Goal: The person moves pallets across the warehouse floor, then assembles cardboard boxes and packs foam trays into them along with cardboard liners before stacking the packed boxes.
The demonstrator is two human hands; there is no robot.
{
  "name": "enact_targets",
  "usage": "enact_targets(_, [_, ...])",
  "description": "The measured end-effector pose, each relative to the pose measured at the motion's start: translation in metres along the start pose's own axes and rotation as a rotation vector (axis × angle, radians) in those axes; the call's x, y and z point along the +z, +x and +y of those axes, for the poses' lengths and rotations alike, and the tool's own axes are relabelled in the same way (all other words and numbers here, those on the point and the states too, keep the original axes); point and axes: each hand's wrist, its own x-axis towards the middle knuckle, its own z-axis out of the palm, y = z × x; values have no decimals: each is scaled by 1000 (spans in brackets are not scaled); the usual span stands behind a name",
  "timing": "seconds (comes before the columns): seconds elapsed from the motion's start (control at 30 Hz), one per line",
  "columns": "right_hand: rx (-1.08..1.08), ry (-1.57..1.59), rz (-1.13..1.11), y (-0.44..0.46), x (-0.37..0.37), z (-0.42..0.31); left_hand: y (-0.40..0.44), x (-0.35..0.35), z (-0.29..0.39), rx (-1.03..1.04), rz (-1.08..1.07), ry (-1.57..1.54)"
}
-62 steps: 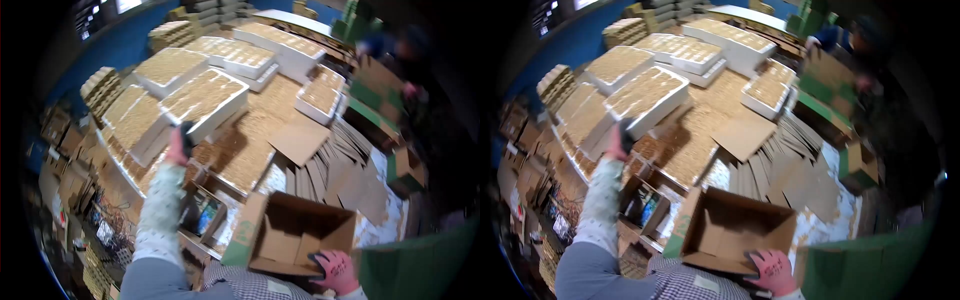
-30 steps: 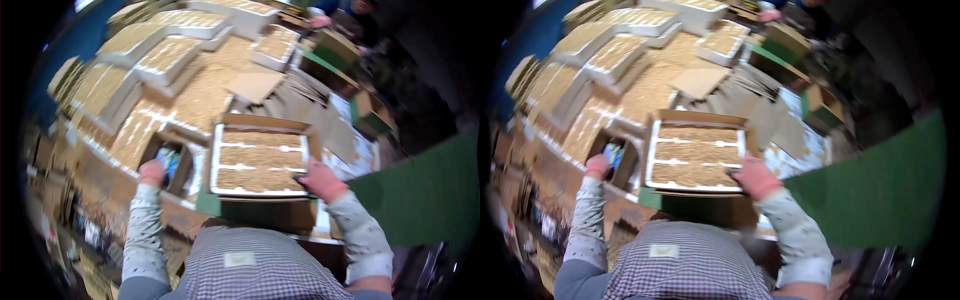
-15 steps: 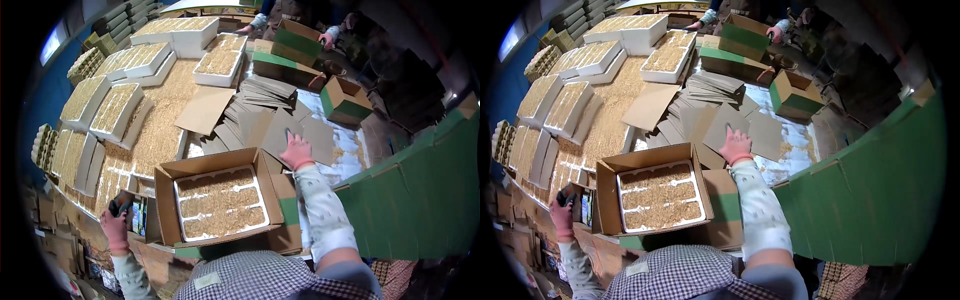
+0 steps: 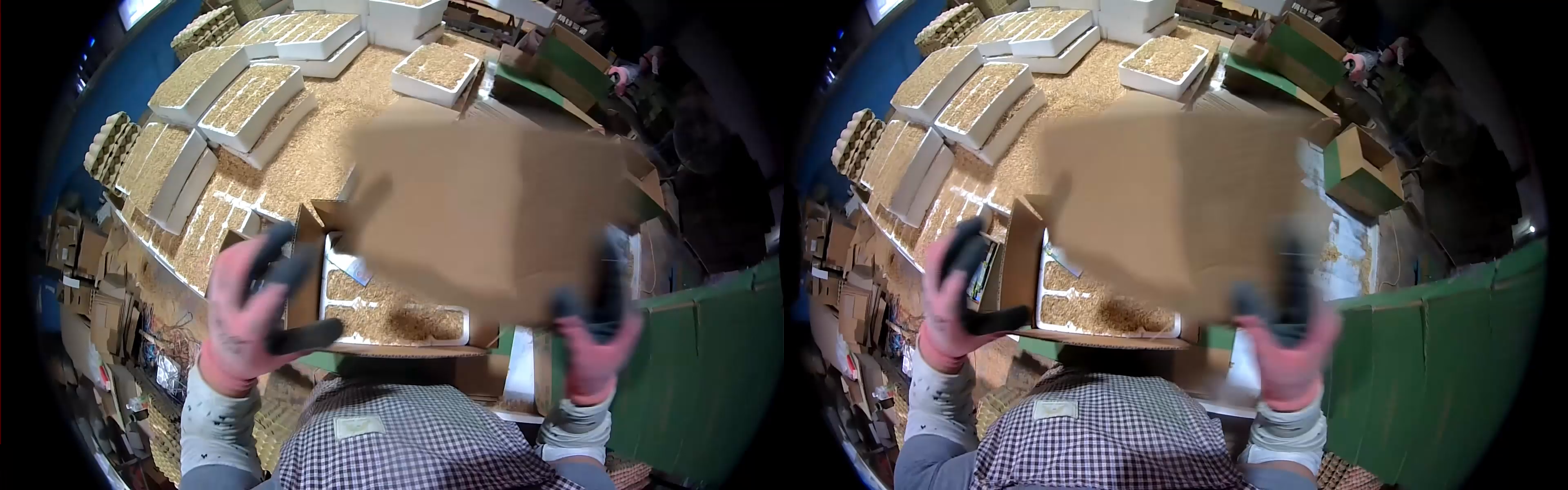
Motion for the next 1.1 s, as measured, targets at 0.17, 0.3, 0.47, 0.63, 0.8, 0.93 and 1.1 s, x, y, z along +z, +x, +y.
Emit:
enact_targets(0.17, [4,-1191,-1165,-18,81,35,-8,73,9,245,-608,153])
enact_targets(0.3, [-178,-1172,-996,-1,78,26,-28,72,-12,48,-670,-309])
enact_targets(0.47, [18,-1198,-851,14,30,58,-85,13,-73,-355,-342,-212])
enact_targets(0.63, [76,-871,-996,-1,89,99,-135,163,-39,-685,-124,-783])
enact_targets(0.8, [476,-395,-175,-81,70,157,-132,147,-46,-863,-221,-1372])
enact_targets(0.93, [440,-41,-192,-142,79,53,-128,138,-51,-642,-259,-1321])
enact_targets(1.1, [269,-209,329,-146,-11,-104,-29,158,22,-438,-455,-1544])
